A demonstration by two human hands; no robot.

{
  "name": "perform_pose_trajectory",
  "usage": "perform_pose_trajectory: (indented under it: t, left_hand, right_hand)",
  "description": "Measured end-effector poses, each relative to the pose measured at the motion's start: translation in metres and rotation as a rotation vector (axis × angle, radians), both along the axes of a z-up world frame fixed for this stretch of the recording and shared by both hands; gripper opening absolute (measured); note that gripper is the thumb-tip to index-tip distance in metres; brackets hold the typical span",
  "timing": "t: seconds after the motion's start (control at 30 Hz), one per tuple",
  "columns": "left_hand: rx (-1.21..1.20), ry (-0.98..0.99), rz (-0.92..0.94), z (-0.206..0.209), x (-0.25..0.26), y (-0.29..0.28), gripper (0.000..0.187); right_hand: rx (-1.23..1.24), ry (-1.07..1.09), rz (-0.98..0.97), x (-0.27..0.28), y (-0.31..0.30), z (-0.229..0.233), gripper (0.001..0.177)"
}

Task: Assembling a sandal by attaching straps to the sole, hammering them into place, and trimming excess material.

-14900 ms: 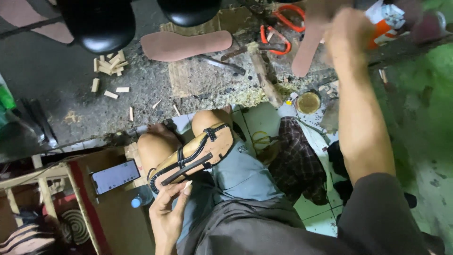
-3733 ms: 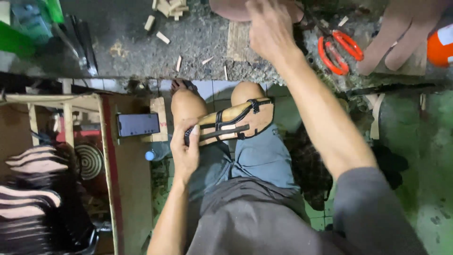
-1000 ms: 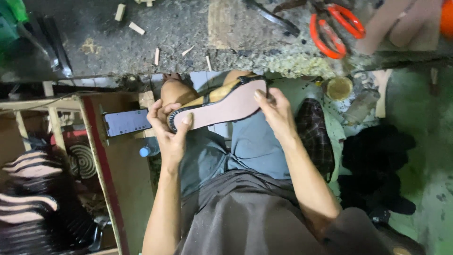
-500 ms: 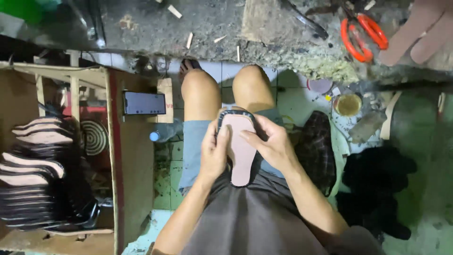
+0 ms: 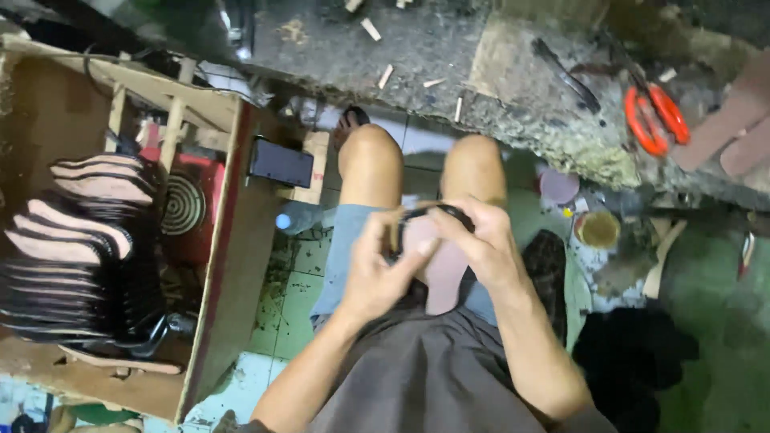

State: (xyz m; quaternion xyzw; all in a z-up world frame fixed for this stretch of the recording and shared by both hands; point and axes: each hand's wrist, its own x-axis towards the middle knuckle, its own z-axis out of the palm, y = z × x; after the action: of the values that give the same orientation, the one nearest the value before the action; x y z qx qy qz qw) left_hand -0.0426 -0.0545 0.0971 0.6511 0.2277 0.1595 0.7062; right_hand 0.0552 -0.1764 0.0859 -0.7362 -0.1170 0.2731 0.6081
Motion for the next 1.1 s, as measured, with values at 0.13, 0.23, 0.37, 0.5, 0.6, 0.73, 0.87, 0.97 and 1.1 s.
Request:
perform_pose_trajectory:
  t: [0.13, 0.23, 0.37, 0.5, 0.6, 0.73, 0.87, 0.97, 1.1]
  left_hand:
    - [0.077, -0.087, 0.400, -0.002, -0.026, 0.004, 0.050]
    - [-0.166, 0.234, 0.486, -0.027, -0.066, -0.001, 0.078]
    - [-0.871, 0.682, 0.368, -0.032, -0.069, -0.011, 0.099]
    - [-0.604, 0.559, -0.040, -0.037, -0.059, -0.015, 0.102]
    - [-0.440, 0.624, -0.162, -0.028, -0.035, -0.012, 0.099]
    - [-0.281, 0.691, -0.238, -0.043, -0.028, -0.016, 0.089]
    - [-0.130, 0.705, -0.191, -0.068, -0.021, -0.017, 0.076]
    - [-0.110, 0.645, -0.188, -0.067, -0.016, -0.011, 0.076]
    - [-0.140, 0.652, -0.225, -0.074, -0.014, 0.004, 0.085]
  right_hand:
    - [0.194, -0.545, 0.294, 0.022, 0.053, 0.053, 0.003]
    - [0.025, -0.703, 0.124, 0.014, 0.042, 0.046, 0.019]
    - [-0.105, -0.534, -0.019, -0.025, -0.010, -0.019, 0.015]
    - [-0.113, -0.011, -0.066, -0.080, -0.046, -0.071, 0.053]
    - [-0.055, 0.249, -0.057, -0.082, -0.037, -0.057, 0.061]
    - [-0.085, 0.363, -0.154, -0.076, -0.034, -0.086, 0.048]
    - [-0.256, 0.375, -0.216, -0.069, -0.022, -0.101, 0.053]
    - [-0.207, 0.453, -0.325, -0.060, -0.014, -0.101, 0.047]
    - [-0.358, 0.448, -0.248, -0.048, -0.009, -0.123, 0.060]
